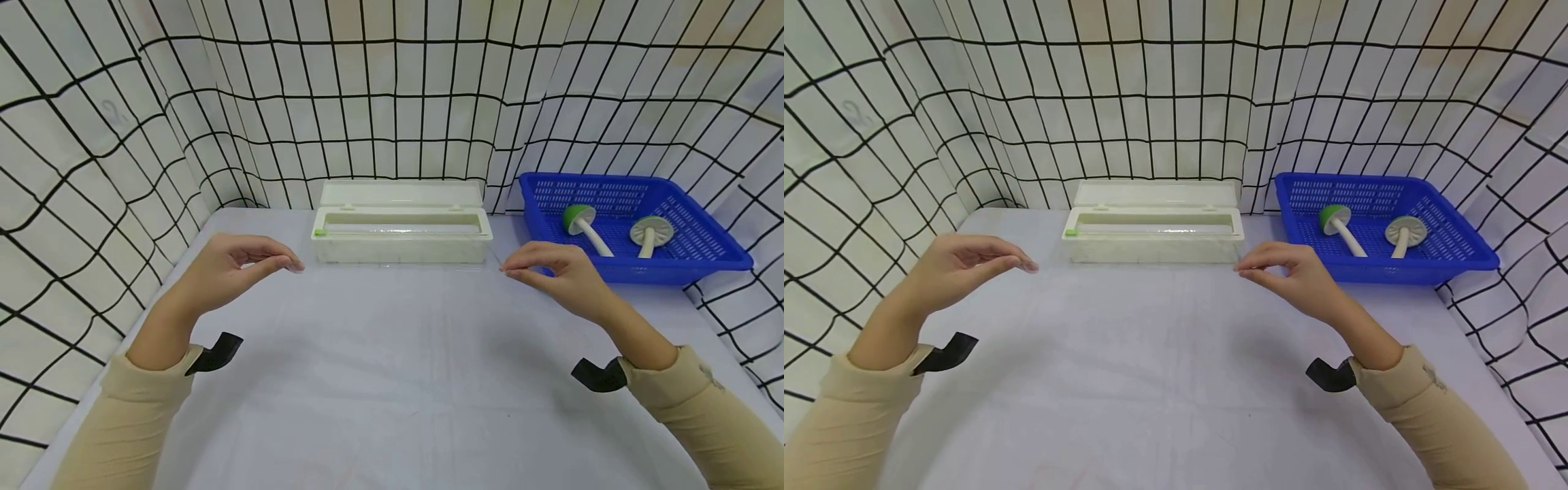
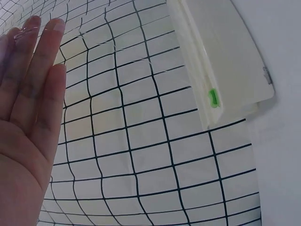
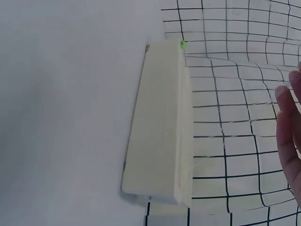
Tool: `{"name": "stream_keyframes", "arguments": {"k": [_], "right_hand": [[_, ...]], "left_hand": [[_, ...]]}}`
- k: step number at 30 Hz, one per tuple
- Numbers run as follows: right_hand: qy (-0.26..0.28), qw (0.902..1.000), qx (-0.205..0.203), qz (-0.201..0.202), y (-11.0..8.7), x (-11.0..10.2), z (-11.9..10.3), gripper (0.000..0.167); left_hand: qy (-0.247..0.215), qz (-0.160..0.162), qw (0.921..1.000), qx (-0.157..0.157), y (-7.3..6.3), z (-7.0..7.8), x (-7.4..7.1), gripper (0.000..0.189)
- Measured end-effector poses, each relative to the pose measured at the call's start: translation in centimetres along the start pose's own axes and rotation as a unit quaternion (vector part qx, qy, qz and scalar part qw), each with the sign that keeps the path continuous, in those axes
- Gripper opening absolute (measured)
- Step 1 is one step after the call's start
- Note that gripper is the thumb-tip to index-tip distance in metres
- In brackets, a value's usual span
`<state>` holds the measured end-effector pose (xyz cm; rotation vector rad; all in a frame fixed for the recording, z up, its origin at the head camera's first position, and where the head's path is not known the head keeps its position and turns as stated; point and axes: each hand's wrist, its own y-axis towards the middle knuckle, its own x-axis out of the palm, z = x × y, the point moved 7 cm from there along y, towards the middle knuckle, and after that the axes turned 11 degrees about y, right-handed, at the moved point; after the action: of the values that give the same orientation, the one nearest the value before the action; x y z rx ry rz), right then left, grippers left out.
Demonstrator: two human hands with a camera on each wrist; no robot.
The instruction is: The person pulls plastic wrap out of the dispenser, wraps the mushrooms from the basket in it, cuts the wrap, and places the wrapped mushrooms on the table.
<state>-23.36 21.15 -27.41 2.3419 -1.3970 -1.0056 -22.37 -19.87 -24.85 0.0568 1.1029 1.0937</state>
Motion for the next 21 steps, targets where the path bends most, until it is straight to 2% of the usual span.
{"name": "stream_keyframes", "arguments": {"k": [5, 12, 16, 21], "right_hand": [[0.021, 0.9986, -0.005, -0.049, -0.9, 0.8, 0.8, 0.034], [0.053, 0.9913, 0.021, -0.119, -2.3, 2.2, 2.4, 0.032], [0.031, 0.9857, 0.046, -0.159, -2.9, 3.2, 3.5, 0.029], [-0.01, 0.9768, 0.074, -0.2, -3.5, 4.5, 4.8, 0.02]], "left_hand": [[0.004, -0.043, 0.9986, -0.03, -0.9, -0.7, 0.8, 0.023], [-0.033, -0.144, 0.9877, -0.052, -1.7, -1.9, 3.3, 0.017], [-0.057, -0.186, 0.9782, -0.074, -2.2, -2.9, 5.1, 0.015], [-0.069, -0.221, 0.9668, -0.108, -2.6, -4.2, 6.8, 0.013]]}}
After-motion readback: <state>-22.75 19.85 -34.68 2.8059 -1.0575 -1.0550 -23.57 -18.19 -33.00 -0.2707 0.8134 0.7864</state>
